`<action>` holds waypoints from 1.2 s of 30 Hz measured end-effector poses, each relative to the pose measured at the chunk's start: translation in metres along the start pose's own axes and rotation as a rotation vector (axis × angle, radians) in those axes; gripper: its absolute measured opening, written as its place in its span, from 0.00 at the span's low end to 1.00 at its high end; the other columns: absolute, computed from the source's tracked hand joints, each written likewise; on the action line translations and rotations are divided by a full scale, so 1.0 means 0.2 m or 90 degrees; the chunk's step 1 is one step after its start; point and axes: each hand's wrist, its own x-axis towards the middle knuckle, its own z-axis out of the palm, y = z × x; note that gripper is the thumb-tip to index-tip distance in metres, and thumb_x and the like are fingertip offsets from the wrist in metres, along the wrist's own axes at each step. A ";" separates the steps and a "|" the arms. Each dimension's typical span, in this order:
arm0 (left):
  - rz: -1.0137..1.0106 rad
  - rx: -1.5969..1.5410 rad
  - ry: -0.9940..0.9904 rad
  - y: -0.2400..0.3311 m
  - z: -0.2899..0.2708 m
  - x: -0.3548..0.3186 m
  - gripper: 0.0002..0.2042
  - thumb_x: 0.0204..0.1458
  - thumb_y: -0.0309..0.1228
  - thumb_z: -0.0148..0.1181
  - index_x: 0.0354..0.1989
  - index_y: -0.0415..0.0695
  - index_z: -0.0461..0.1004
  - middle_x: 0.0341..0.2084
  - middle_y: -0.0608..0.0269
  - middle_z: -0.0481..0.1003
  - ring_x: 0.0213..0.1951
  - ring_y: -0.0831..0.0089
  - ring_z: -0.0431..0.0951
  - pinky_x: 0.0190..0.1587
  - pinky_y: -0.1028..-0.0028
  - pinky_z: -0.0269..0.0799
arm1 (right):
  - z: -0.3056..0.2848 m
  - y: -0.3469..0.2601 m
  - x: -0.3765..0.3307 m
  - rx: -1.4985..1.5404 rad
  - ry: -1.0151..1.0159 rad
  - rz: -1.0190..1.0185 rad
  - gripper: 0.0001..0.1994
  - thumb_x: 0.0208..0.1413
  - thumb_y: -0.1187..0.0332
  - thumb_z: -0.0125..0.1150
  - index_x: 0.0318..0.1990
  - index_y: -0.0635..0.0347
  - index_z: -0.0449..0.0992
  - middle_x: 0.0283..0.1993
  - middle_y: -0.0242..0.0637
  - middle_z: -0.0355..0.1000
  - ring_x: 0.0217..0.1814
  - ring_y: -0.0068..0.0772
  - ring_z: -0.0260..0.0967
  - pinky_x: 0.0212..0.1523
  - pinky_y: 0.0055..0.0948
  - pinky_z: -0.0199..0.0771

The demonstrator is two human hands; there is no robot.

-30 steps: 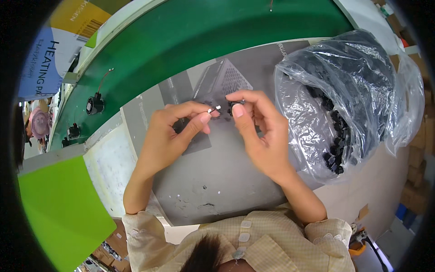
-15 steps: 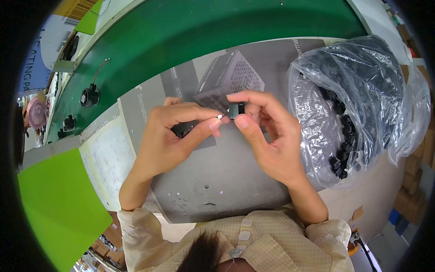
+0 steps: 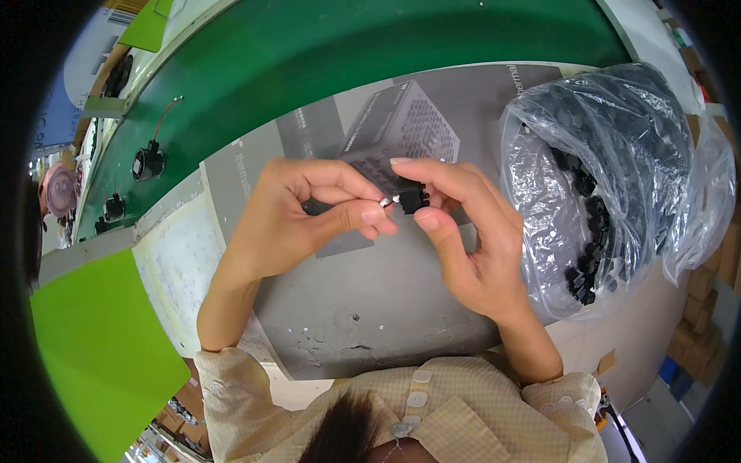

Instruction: The person assembles small electronic components by hand, connecting wires and connectors into a plastic housing.

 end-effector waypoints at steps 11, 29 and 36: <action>0.033 0.020 0.013 0.00 0.00 -0.01 0.05 0.52 0.22 0.67 0.34 0.34 0.79 0.28 0.57 0.83 0.30 0.78 0.81 0.35 0.78 0.75 | -0.01 -0.06 0.03 -0.138 -0.097 -0.042 0.11 0.55 0.76 0.63 0.47 0.65 0.78 0.32 0.36 0.70 0.30 0.24 0.65 0.30 0.22 0.67; 0.224 0.360 0.149 -0.01 0.06 -0.07 0.06 0.47 0.27 0.71 0.31 0.45 0.78 0.24 0.69 0.83 0.24 0.75 0.78 0.44 0.74 0.61 | 0.03 -0.05 -0.03 0.110 -0.047 0.194 0.12 0.57 0.79 0.62 0.49 0.66 0.77 0.32 0.29 0.68 0.32 0.17 0.65 0.34 0.18 0.70; 0.241 0.355 0.209 -0.02 0.10 -0.05 0.08 0.46 0.25 0.71 0.30 0.43 0.76 0.27 0.67 0.82 0.27 0.68 0.80 0.39 0.73 0.72 | 0.05 -0.04 -0.04 0.190 -0.033 0.212 0.11 0.59 0.78 0.62 0.49 0.67 0.76 0.33 0.30 0.68 0.33 0.17 0.67 0.33 0.18 0.72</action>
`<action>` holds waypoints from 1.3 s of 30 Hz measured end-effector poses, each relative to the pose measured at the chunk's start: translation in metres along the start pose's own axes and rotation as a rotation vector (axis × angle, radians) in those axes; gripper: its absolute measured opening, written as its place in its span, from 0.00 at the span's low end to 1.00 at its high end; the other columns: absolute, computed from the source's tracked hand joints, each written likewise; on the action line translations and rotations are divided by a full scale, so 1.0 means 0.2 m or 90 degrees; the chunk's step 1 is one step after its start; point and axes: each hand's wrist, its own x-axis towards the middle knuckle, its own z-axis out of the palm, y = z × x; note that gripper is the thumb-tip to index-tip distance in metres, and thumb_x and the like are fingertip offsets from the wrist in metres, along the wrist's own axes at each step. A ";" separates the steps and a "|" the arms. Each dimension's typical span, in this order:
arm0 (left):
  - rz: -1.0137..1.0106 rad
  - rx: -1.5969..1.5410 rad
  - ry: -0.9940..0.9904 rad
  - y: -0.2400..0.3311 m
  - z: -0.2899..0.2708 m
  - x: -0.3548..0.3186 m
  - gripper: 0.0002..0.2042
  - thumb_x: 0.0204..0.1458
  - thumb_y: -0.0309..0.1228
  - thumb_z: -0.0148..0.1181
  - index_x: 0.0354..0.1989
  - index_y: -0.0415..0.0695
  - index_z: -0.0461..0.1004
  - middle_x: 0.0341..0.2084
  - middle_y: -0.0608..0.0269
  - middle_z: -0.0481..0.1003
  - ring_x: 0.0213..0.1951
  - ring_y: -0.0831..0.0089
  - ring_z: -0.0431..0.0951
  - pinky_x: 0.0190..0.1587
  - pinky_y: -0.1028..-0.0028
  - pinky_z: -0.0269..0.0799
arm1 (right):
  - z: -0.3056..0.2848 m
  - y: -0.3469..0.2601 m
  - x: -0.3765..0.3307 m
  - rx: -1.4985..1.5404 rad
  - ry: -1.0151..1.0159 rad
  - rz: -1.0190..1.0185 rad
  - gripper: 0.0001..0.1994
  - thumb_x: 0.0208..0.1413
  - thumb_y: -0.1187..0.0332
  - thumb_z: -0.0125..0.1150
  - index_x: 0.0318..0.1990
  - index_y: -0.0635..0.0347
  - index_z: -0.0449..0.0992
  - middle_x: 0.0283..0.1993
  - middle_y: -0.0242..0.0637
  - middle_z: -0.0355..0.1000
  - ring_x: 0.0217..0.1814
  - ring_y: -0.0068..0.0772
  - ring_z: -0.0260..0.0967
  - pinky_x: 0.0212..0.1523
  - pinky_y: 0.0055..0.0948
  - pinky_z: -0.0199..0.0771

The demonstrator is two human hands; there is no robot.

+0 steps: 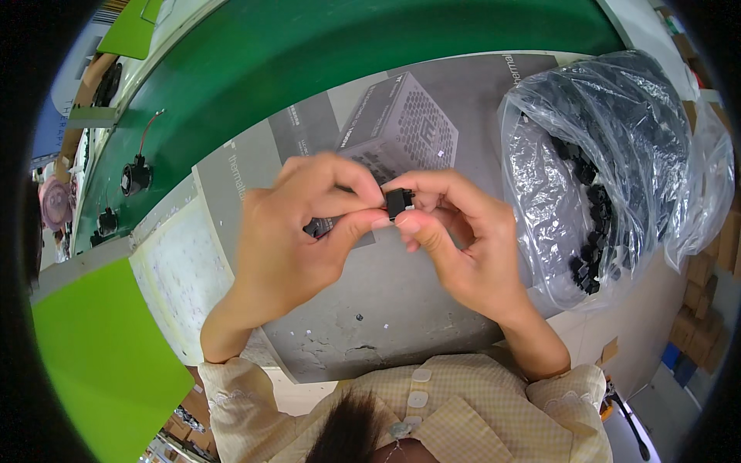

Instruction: The person assembles small electronic components by hand, connecting wires and connectors into a plastic housing.

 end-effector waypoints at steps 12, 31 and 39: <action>0.036 0.158 -0.112 -0.01 -0.05 -0.01 0.18 0.43 0.27 0.72 0.42 0.46 0.72 0.29 0.69 0.80 0.33 0.68 0.81 0.51 0.64 0.66 | -0.07 0.01 0.00 -0.105 -0.032 0.026 0.12 0.56 0.78 0.65 0.48 0.64 0.78 0.33 0.34 0.73 0.33 0.20 0.73 0.34 0.21 0.76; -0.012 0.407 -0.179 0.03 -0.06 -0.16 0.09 0.39 0.21 0.61 0.32 0.38 0.80 0.49 0.47 0.74 0.58 0.51 0.71 0.52 0.57 0.75 | 0.06 0.04 0.00 -0.632 -0.117 -0.226 0.16 0.44 0.70 0.71 0.43 0.56 0.77 0.46 0.34 0.72 0.54 0.39 0.66 0.61 0.47 0.56; -0.081 0.432 -0.261 0.03 -0.15 -0.15 0.35 0.37 0.21 0.71 0.56 0.40 0.61 0.49 0.51 0.74 0.52 0.50 0.75 0.46 0.60 0.76 | 0.13 0.00 0.03 -0.561 -0.144 -0.210 0.14 0.47 0.74 0.68 0.43 0.60 0.76 0.41 0.37 0.73 0.48 0.40 0.68 0.58 0.42 0.60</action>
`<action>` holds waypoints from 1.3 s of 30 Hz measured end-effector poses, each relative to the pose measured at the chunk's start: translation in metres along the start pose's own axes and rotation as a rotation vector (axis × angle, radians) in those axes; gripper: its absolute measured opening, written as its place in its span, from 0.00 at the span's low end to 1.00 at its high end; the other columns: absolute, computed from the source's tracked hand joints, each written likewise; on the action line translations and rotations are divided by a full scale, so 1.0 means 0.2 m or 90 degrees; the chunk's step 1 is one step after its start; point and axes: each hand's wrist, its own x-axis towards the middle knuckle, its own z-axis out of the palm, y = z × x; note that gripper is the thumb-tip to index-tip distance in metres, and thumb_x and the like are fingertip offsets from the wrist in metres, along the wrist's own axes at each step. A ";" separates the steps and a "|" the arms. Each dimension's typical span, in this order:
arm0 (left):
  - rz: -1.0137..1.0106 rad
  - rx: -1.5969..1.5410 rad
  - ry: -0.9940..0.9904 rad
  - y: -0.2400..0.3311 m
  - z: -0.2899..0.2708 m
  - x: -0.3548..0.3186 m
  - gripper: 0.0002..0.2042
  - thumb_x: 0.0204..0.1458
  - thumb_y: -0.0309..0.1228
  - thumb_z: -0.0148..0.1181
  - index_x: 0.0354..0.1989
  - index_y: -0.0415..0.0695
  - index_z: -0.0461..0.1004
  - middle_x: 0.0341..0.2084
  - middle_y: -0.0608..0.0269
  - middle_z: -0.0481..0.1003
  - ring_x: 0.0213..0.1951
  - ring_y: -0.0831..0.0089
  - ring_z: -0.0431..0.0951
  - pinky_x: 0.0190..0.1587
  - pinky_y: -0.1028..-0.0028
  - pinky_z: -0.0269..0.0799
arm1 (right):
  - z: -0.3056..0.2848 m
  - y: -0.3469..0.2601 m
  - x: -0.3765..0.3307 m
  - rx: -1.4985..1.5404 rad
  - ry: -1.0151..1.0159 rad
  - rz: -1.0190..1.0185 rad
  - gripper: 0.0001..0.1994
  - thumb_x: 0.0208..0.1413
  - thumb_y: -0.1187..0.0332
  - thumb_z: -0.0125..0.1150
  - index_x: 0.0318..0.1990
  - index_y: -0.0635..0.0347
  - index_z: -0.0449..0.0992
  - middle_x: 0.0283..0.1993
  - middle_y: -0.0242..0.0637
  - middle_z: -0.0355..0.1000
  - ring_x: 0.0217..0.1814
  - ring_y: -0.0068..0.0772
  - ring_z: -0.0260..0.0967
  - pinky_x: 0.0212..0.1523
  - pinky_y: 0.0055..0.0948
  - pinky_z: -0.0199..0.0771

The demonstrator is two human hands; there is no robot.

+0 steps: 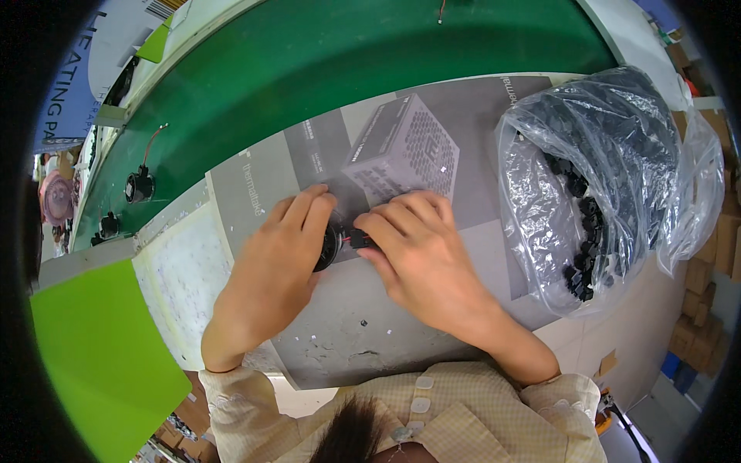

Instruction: The person assembles small electronic components by hand, connecting wires and connectors into a plastic housing.

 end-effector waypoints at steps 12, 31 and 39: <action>0.013 -0.325 -0.044 -0.10 -0.13 0.07 0.29 0.34 0.32 0.78 0.47 0.44 0.70 0.33 0.54 0.79 0.33 0.57 0.81 0.37 0.67 0.77 | -0.09 0.02 0.03 0.265 0.118 0.031 0.14 0.45 0.80 0.70 0.42 0.64 0.80 0.40 0.42 0.78 0.41 0.39 0.77 0.43 0.31 0.76; 0.052 -0.422 0.138 -0.02 -0.14 0.07 0.31 0.29 0.31 0.82 0.48 0.43 0.77 0.41 0.64 0.81 0.39 0.73 0.83 0.37 0.74 0.83 | -0.14 0.02 0.04 0.242 0.273 -0.156 0.14 0.36 0.87 0.71 0.35 0.69 0.80 0.41 0.50 0.79 0.39 0.40 0.78 0.36 0.28 0.79; 0.029 -0.386 0.164 0.01 -0.15 0.05 0.30 0.29 0.28 0.81 0.47 0.45 0.78 0.40 0.64 0.81 0.38 0.73 0.83 0.35 0.74 0.82 | -0.11 0.02 0.03 0.223 0.276 -0.132 0.15 0.34 0.89 0.70 0.34 0.69 0.81 0.38 0.49 0.81 0.37 0.40 0.78 0.34 0.25 0.78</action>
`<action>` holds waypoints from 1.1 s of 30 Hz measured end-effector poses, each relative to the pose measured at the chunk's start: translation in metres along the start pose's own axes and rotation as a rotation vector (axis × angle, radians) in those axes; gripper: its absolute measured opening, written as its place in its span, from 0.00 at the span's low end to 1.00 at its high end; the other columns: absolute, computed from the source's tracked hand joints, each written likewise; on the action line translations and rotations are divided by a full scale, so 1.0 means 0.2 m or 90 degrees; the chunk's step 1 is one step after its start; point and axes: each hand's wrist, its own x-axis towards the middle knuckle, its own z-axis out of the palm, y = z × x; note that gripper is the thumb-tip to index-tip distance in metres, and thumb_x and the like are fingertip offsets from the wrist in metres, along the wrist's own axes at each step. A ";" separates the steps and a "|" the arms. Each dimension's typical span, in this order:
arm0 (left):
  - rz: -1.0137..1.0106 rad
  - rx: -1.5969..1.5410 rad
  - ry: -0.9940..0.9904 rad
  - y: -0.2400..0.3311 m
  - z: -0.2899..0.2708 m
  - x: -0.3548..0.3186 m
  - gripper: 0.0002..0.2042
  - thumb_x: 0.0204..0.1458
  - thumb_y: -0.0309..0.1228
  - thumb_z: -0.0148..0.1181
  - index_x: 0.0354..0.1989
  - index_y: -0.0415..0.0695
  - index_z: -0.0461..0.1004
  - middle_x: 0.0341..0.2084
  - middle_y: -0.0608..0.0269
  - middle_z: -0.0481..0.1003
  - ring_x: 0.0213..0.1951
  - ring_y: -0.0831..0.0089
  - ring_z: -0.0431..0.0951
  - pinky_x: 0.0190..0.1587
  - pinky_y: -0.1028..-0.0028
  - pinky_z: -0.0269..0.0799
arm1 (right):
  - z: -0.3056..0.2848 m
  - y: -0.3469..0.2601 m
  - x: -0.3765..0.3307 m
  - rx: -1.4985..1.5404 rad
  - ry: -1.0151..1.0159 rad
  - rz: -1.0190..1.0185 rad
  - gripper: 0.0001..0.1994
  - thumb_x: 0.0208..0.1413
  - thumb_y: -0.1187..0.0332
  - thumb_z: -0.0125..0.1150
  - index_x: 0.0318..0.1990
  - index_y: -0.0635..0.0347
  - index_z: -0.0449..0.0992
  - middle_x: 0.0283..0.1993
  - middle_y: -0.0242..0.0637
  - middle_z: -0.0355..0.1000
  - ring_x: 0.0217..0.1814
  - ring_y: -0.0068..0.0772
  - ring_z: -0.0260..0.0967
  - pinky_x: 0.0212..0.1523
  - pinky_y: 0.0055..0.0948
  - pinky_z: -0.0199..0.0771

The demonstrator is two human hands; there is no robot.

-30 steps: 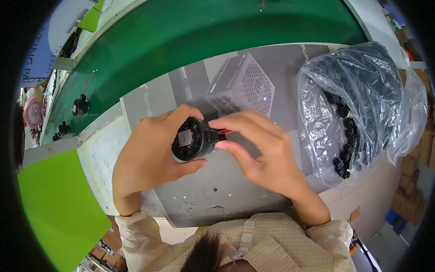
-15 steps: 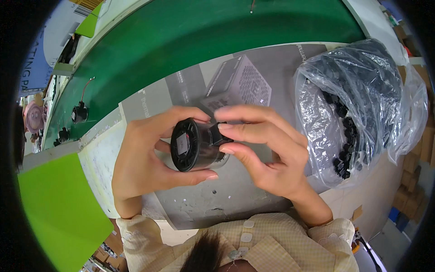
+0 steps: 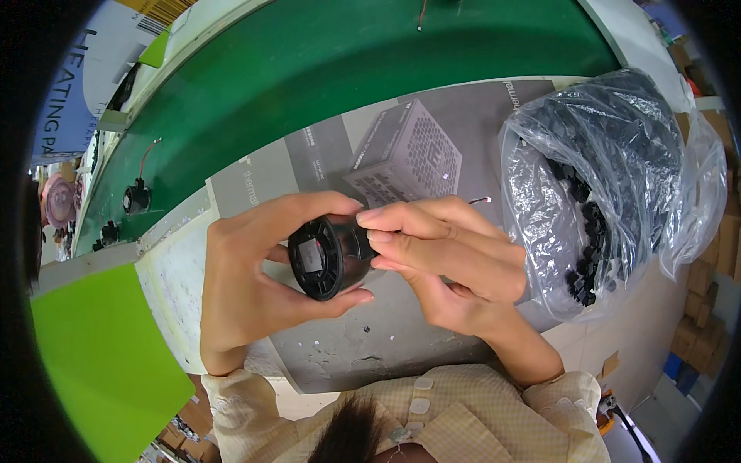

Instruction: The person assembles small electronic components by hand, connecting wires and connectors into a plastic housing.

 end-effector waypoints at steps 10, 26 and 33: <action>0.018 0.051 0.033 -0.04 0.00 0.05 0.29 0.34 0.30 0.79 0.50 0.50 0.76 0.43 0.66 0.80 0.41 0.70 0.82 0.36 0.74 0.78 | -0.08 -0.01 0.09 -0.217 -0.039 0.008 0.19 0.42 0.80 0.70 0.45 0.61 0.83 0.52 0.44 0.78 0.59 0.49 0.71 0.55 0.38 0.74; -0.156 0.278 0.140 -0.93 -0.82 0.05 0.33 0.39 0.40 0.77 0.57 0.47 0.72 0.39 0.50 0.80 0.40 0.63 0.81 0.45 0.68 0.74 | -0.52 0.14 -0.02 -0.548 -0.055 0.259 0.22 0.51 0.78 0.63 0.56 0.63 0.70 0.60 0.51 0.65 0.59 0.57 0.62 0.60 0.44 0.64; -0.286 0.811 -0.012 -1.05 -0.81 0.70 0.34 0.54 0.56 0.60 0.59 0.40 0.68 0.45 0.47 0.78 0.48 0.50 0.78 0.49 0.59 0.72 | -0.43 0.24 -0.02 -0.485 -0.087 0.220 0.16 0.47 0.81 0.63 0.44 0.63 0.70 0.53 0.49 0.68 0.55 0.54 0.65 0.55 0.43 0.67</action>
